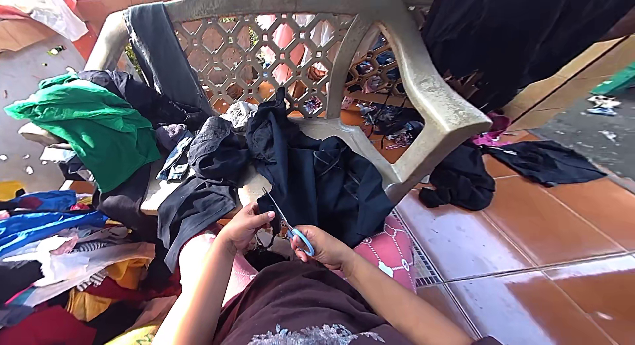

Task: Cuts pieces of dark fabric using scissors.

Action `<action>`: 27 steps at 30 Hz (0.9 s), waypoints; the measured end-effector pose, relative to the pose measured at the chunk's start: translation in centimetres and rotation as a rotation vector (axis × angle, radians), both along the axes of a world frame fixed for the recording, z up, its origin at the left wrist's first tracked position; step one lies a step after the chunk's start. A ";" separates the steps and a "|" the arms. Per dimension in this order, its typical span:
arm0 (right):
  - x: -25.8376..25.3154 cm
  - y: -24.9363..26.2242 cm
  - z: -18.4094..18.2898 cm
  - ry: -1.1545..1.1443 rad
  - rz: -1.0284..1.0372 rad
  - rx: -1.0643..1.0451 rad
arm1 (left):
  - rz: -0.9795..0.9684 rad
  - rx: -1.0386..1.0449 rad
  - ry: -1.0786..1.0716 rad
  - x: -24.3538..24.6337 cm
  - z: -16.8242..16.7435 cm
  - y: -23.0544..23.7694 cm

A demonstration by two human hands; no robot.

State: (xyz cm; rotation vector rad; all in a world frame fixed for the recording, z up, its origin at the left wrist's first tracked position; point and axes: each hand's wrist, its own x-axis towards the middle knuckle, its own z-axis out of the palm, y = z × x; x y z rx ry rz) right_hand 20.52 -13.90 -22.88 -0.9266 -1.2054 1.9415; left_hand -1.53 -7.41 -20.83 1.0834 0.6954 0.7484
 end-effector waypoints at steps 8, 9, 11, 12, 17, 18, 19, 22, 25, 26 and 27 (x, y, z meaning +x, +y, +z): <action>0.5 -0.1 0.1 -0.062 0.037 0.041 | 0.216 0.186 0.126 0.1 1.4 -0.4; 0.5 -0.2 0.1 -0.064 0.042 0.042 | 0.197 0.173 0.117 0.1 1.4 -0.5; 0.4 -0.4 0.2 -0.061 0.053 0.039 | 0.156 0.129 0.097 0.1 1.3 -0.8; 0.3 -0.4 0.3 -0.058 0.059 0.037 | 0.142 0.104 0.091 0.1 1.2 -0.9; 0.4 -0.6 0.4 -0.069 0.070 0.048 | 0.078 0.057 0.054 0.4 0.6 -1.1; 0.4 -0.7 0.3 -0.071 0.068 0.057 | 0.074 0.052 0.046 0.5 0.7 -1.1; 0.5 -0.7 0.3 -0.071 0.068 0.060 | 0.069 0.050 0.043 0.5 0.7 -1.1; 0.6 -0.7 0.3 -0.077 0.060 0.057 | 0.063 0.038 0.046 0.5 0.7 -1.1; 0.6 -0.7 0.1 -0.085 0.048 0.046 | 0.055 0.032 0.057 0.4 0.7 -1.0; 0.6 -0.7 0.1 -0.085 0.047 0.042 | 0.049 0.033 0.061 0.4 0.7 -1.0; 0.6 -0.7 0.0 -0.084 0.050 0.038 | 0.039 0.034 0.064 0.3 0.6 -0.9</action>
